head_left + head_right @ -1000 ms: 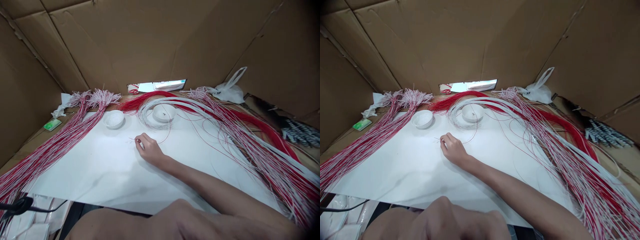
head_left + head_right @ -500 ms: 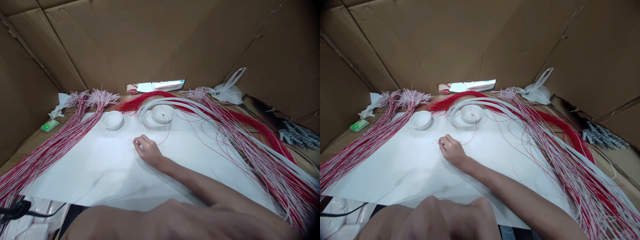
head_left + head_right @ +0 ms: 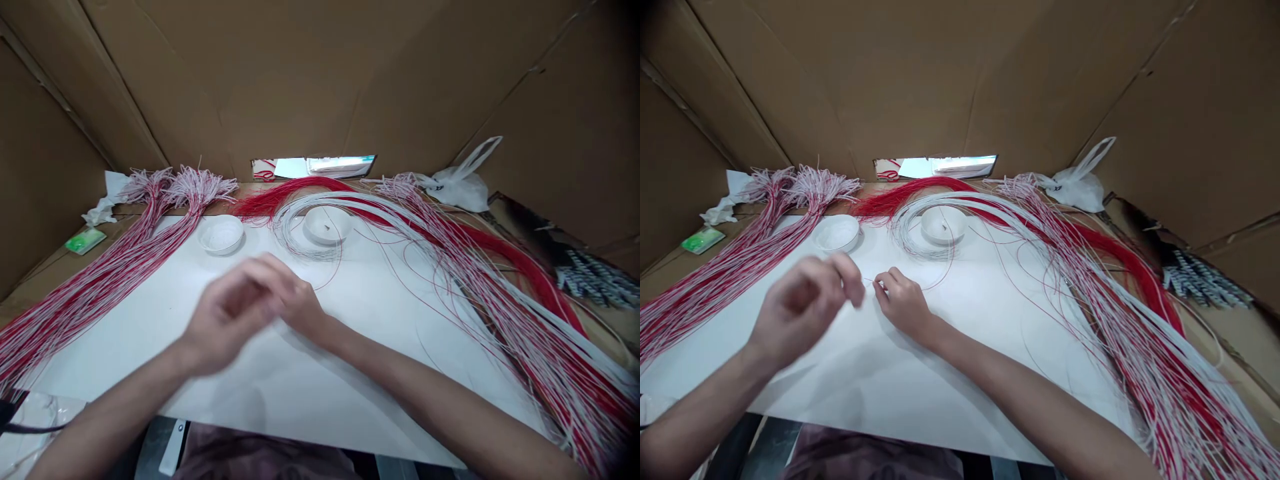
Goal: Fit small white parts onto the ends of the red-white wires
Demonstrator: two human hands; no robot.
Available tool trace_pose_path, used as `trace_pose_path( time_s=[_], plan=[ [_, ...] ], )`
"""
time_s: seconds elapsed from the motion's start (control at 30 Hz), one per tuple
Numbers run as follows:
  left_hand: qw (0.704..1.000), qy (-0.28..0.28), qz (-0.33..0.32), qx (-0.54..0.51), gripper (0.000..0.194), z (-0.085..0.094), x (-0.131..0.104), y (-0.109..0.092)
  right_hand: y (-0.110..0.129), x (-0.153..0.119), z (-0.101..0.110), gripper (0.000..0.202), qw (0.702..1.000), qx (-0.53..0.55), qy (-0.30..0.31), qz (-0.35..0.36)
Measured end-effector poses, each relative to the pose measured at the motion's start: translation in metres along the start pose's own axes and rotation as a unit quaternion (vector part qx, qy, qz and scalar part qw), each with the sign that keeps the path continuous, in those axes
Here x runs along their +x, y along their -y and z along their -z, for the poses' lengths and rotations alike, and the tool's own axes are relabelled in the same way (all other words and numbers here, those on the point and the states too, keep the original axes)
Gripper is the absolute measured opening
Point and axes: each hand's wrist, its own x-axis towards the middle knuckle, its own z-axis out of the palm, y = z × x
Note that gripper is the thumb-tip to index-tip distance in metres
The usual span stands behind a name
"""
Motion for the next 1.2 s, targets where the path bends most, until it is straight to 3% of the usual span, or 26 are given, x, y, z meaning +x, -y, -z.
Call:
trace_pose_path(
  time_s=[0.07,0.13,0.23,0.33,0.53,0.83,1.03,1.2],
  plan=[
    [0.992,-0.071,0.047,0.094,0.01,0.029,0.002,0.032,0.002,0.0,0.002,0.014,1.0,0.001,-0.001,-0.006],
    [0.974,-0.066,0.103,0.193,0.012,0.054,-0.007,0.066,0.003,-0.001,0.004,0.012,1.0,0.007,0.002,-0.014],
    [0.941,-0.002,0.135,0.31,0.014,0.078,-0.029,0.104,0.003,-0.002,0.004,0.014,0.999,0.015,0.014,-0.031],
    [0.937,0.06,0.137,0.316,0.018,0.084,-0.045,0.121,0.004,-0.004,0.004,0.015,0.999,0.018,0.022,-0.045],
    [0.933,0.061,0.147,0.323,0.02,0.078,-0.05,0.122,0.006,-0.006,0.005,0.013,0.999,0.016,0.031,-0.039],
    [0.935,0.012,0.137,0.328,0.024,0.07,-0.054,0.128,0.012,-0.006,0.008,0.014,1.0,-0.013,0.007,0.026],
    [0.942,0.023,0.148,0.3,0.023,0.072,-0.053,0.129,0.012,-0.004,0.009,0.011,0.998,0.058,-0.012,0.002],
    [0.938,0.022,0.169,0.302,0.02,0.07,-0.052,0.122,0.017,-0.004,0.009,0.007,0.994,0.095,-0.009,-0.059]
  ],
)
